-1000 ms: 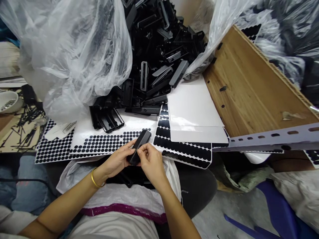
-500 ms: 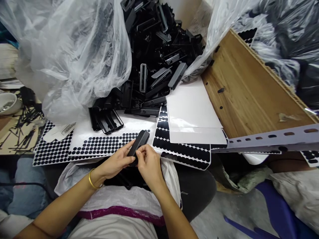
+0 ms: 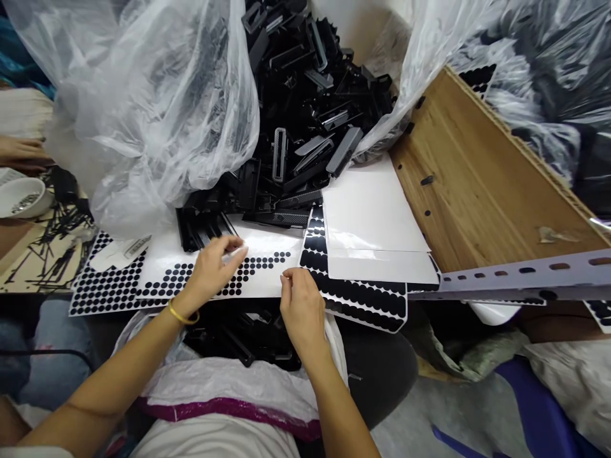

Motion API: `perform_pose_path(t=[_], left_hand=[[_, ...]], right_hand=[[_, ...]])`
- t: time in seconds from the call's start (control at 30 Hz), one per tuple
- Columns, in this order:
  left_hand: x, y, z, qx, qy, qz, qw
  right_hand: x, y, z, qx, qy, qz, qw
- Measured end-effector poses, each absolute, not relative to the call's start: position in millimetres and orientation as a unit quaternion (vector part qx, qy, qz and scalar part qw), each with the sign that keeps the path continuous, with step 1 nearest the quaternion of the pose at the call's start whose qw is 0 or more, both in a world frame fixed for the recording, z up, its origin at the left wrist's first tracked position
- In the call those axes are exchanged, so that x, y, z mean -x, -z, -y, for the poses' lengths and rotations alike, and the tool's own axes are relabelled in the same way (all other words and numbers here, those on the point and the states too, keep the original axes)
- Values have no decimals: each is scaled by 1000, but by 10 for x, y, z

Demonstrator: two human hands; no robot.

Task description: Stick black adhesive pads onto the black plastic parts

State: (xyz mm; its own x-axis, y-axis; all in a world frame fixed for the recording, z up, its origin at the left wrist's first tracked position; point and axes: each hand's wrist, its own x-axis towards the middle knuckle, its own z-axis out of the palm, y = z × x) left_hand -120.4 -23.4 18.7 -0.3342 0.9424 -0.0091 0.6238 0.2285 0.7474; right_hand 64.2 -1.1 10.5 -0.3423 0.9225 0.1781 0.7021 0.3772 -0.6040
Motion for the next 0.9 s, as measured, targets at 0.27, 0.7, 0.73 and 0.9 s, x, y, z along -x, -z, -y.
perform_pose_path(t=[0.27,0.7,0.73,0.9], left_hand=[[1448,-72,-141,-523,-98,-845,46],[958,2,448,-264,-537,-515,614],[911,6,475,-226,-545,-486,644],[797,-30,529,-163,-564,-446,676]], right_hand=[[-362,14,-172,574,-98,809,75],[-436,-157,-57,494,-429,707,267],[-439,-173,-21,478,-474,682,285],[-422,-165,73,457,-553,632,294]])
